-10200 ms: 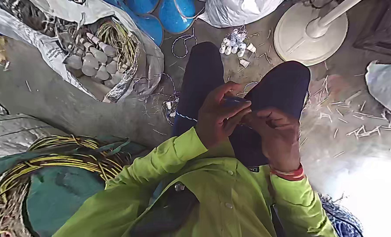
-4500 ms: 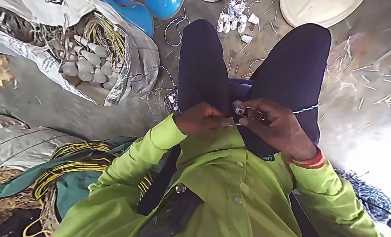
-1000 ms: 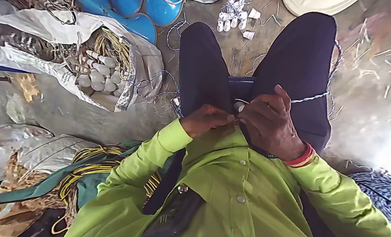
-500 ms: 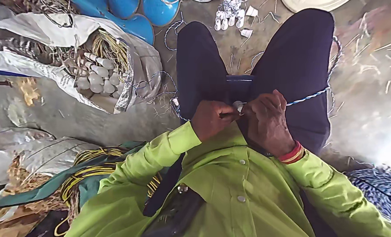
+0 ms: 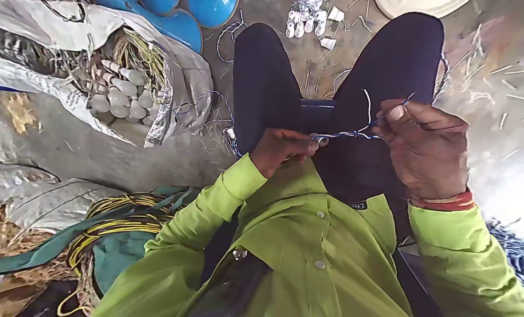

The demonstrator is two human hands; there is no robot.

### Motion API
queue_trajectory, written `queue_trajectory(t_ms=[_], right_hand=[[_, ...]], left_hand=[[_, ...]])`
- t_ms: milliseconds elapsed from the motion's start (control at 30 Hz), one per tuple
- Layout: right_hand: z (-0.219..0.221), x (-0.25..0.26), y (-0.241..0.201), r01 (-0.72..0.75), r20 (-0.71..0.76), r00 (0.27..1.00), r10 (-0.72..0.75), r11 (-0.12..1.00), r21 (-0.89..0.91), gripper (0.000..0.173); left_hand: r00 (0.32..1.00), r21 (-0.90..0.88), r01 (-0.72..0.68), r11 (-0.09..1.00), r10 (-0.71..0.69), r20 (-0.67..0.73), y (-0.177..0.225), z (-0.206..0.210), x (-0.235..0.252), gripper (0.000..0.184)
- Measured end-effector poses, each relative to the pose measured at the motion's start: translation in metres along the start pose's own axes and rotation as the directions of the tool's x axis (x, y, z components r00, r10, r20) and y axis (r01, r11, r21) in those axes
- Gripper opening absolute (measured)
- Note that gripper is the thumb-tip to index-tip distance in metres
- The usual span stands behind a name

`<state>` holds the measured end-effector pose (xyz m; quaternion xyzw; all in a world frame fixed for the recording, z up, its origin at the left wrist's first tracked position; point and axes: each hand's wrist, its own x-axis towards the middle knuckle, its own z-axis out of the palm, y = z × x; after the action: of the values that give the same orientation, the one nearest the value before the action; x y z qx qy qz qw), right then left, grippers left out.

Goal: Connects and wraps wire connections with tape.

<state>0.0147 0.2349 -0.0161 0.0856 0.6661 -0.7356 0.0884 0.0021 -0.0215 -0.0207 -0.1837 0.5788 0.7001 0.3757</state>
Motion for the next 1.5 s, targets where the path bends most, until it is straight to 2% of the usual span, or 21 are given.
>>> queue_trajectory(t_ms=[200, 300, 433, 600, 667, 733, 800, 833, 900, 933, 1033, 1133, 1200, 1300, 1500], right_hand=[[0.005, -0.001, 0.005, 0.072, -0.001, 0.997, -0.072, 0.996, 0.058, 0.017], [0.011, -0.001, 0.006, 0.108, 0.003, 0.994, -0.108, 0.992, 0.062, 0.015], [0.019, 0.0, 0.013, 0.174, 0.053, 0.981, -0.186, 0.968, 0.182, 0.013], [0.027, 0.003, 0.019, 0.184, 0.07, 0.977, -0.204, 0.958, 0.221, 0.014], [0.027, 0.002, 0.019, 0.204, 0.057, 0.975, -0.213, 0.97, 0.136, 0.016], [0.021, 0.001, 0.014, 0.244, 0.082, 0.968, -0.237, 0.966, -0.091, 0.028], [0.009, 0.003, 0.005, 0.276, 0.192, 0.959, -0.21, 0.853, -0.444, 0.043], [0.004, 0.004, 0.001, 0.3, 0.25, 0.95, -0.186, 0.757, -0.581, 0.043], [-0.005, 0.007, 0.002, 0.377, 0.342, 0.922, -0.181, 0.618, -0.69, 0.031], [-0.007, 0.005, 0.006, 0.411, 0.364, 0.909, -0.203, 0.588, -0.697, 0.025], [-0.006, 0.003, 0.014, 0.46, 0.391, 0.886, -0.25, 0.577, -0.675, 0.022], [0.002, 0.0, 0.02, 0.467, 0.397, 0.881, -0.256, 0.601, -0.648, 0.02], [0.006, 0.0, 0.025, 0.473, 0.381, 0.88, -0.285, 0.615, -0.632, 0.019], [0.004, 0.0, 0.026, 0.477, 0.364, 0.878, -0.311, 0.628, -0.615, 0.018], [-0.006, 0.003, 0.034, 0.564, 0.458, 0.82, -0.344, 0.624, -0.541, 0.018]], left_hand=[[0.999, -0.018, 0.039, 0.999, -0.038, 0.002, 0.002, -0.001, -0.002, 0.01], [1.0, -0.033, 0.016, 0.999, -0.015, 0.004, 0.001, 0.0, -0.002, 0.009], [1.0, -0.039, -0.015, 0.999, 0.015, -0.006, 0.0, 0.0, -0.003, 0.009], [0.998, 0.033, -0.066, 0.997, 0.067, -0.022, 0.0, 0.004, -0.008, 0.008], [0.997, 0.06, -0.073, 0.996, 0.075, -0.029, -0.001, 0.004, -0.009, 0.009], [0.997, 0.057, -0.057, 0.997, 0.059, -0.047, 0.001, 0.002, -0.01, 0.009], [0.997, 0.036, -0.042, 0.998, 0.044, -0.068, 0.003, -0.001, -0.011, 0.007], [0.996, 0.038, -0.037, 0.999, 0.04, -0.075, 0.005, -0.003, -0.012, 0.006], [0.997, 0.085, -0.052, 0.995, 0.057, -0.056, 0.007, -0.007, -0.012, 0.006], [0.996, 0.139, -0.08, 0.987, 0.085, -0.031, 0.006, -0.009, -0.012, 0.006], [0.971, 0.423, -0.24, 0.874, 0.225, 0.086, 0.004, -0.01, -0.007, 0.021], [0.895, 0.645, -0.437, 0.627, 0.378, 0.238, 0.001, 0.005, 0.003, 0.045], [0.86, 0.719, -0.475, 0.507, 0.441, 0.258, 0.0, 0.021, 0.011, 0.04], [0.836, 0.724, -0.495, 0.48, 0.491, 0.245, -0.001, 0.029, 0.025, 0.026], [0.831, 0.686, -0.524, 0.504, 0.478, 0.284, -0.003, 0.024, 0.025, 0.017]])
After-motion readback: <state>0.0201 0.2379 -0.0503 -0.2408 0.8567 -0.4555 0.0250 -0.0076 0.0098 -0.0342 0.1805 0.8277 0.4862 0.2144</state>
